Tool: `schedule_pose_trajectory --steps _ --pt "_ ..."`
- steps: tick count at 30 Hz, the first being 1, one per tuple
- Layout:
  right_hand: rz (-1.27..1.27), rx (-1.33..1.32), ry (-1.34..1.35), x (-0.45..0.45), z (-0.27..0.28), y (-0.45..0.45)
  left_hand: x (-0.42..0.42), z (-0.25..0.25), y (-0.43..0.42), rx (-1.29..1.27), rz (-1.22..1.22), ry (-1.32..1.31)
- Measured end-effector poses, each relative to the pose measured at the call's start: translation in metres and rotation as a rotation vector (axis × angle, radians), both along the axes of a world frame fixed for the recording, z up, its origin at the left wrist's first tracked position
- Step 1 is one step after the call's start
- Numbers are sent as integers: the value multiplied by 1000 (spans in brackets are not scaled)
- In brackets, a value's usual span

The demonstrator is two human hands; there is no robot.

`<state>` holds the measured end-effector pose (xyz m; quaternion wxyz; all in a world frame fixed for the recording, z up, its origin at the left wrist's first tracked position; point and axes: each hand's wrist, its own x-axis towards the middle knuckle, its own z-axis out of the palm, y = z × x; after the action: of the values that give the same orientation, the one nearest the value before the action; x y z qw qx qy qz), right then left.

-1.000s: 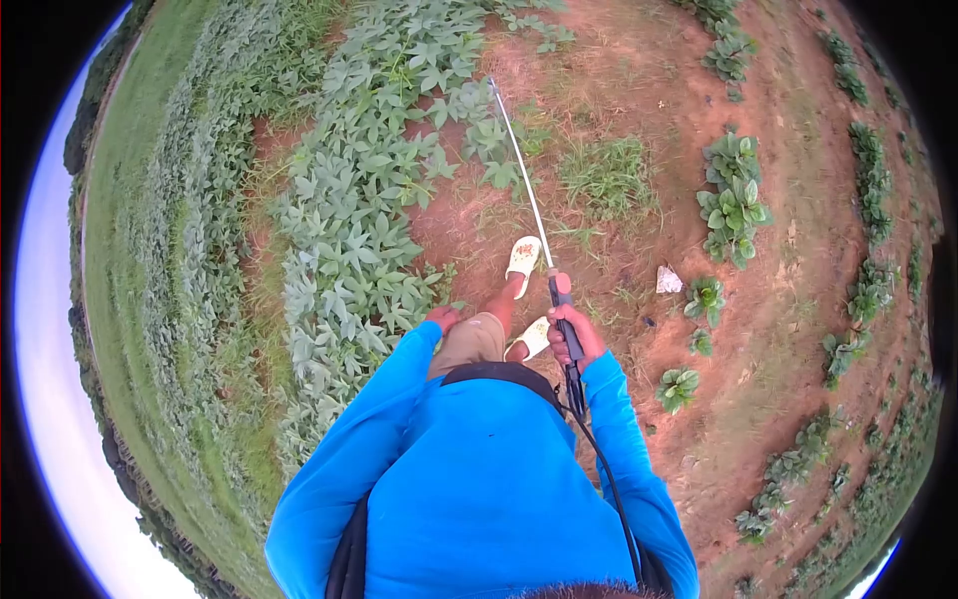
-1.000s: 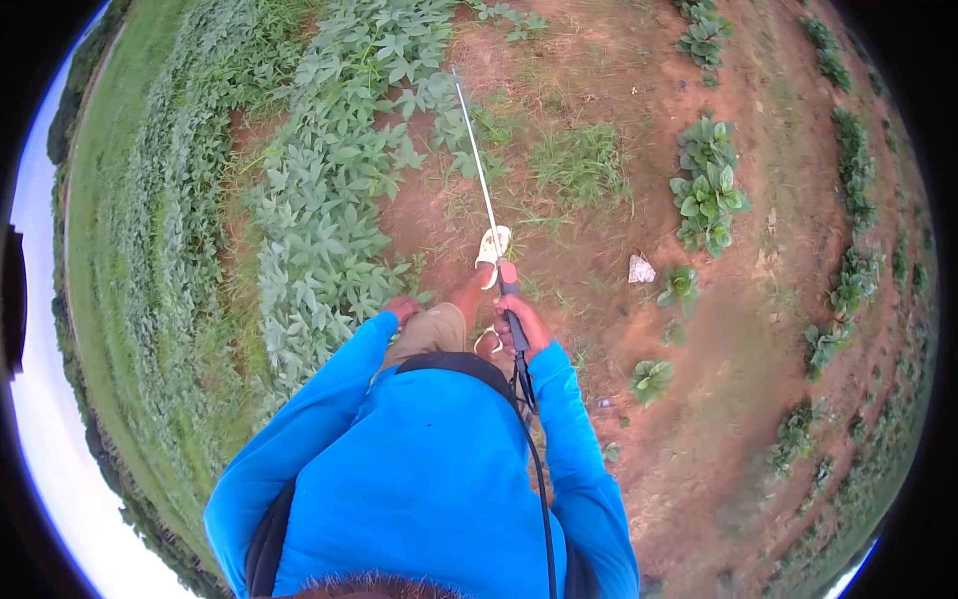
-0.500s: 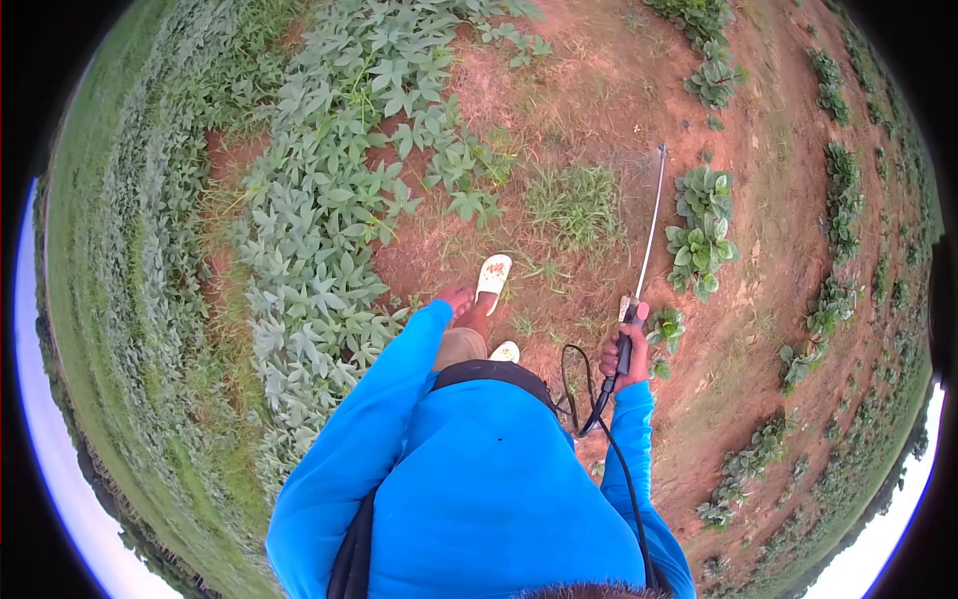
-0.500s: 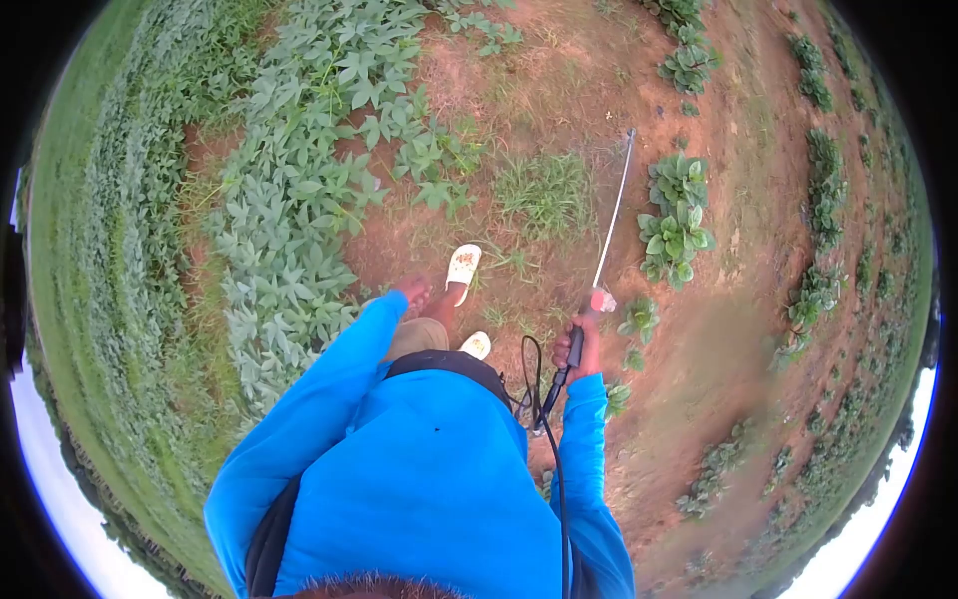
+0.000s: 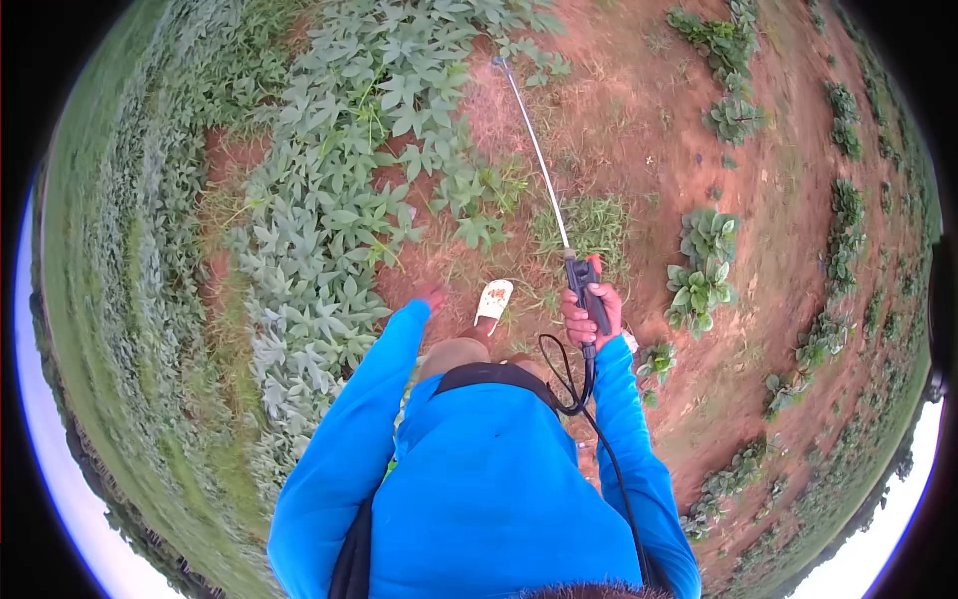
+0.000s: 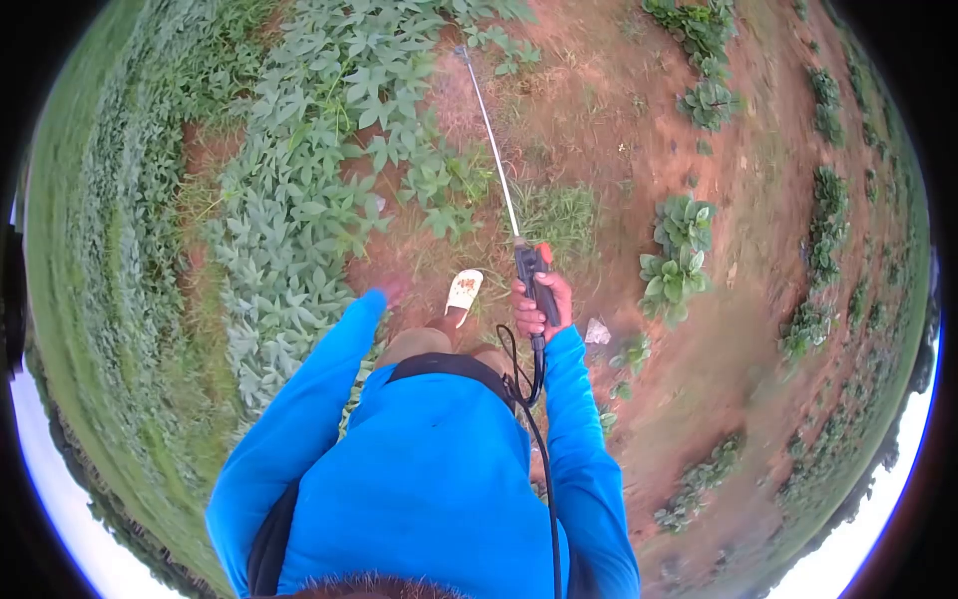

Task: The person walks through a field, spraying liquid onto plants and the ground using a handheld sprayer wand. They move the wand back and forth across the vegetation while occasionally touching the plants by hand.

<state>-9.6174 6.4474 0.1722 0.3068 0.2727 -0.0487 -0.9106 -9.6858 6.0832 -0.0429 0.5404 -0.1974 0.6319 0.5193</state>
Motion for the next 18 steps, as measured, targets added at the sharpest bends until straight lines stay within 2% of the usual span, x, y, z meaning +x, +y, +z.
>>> schedule_pose_trajectory --steps 1,4,8,9,10,12,17,18 --pt "21 29 20 -5 3 0 -3 9 0 -108 -99 24" --pt "30 103 25 -18 10 7 -6 17 7 -221 -178 45" --pt "32 381 -99 -19 17 26 -8 2 17 -104 -239 4" --pt "43 495 -160 -18 19 32 -10 3 24 -68 -189 38" --pt "42 501 -161 -17 22 38 -12 5 32 -33 -137 72" --pt "14 710 -287 -13 26 51 -20 8 48 -40 -138 71" --pt "-64 865 -393 -19 14 89 -46 -12 77 29 -124 65" --pt "-74 905 -404 -26 12 97 -54 -13 83 -35 -163 78"
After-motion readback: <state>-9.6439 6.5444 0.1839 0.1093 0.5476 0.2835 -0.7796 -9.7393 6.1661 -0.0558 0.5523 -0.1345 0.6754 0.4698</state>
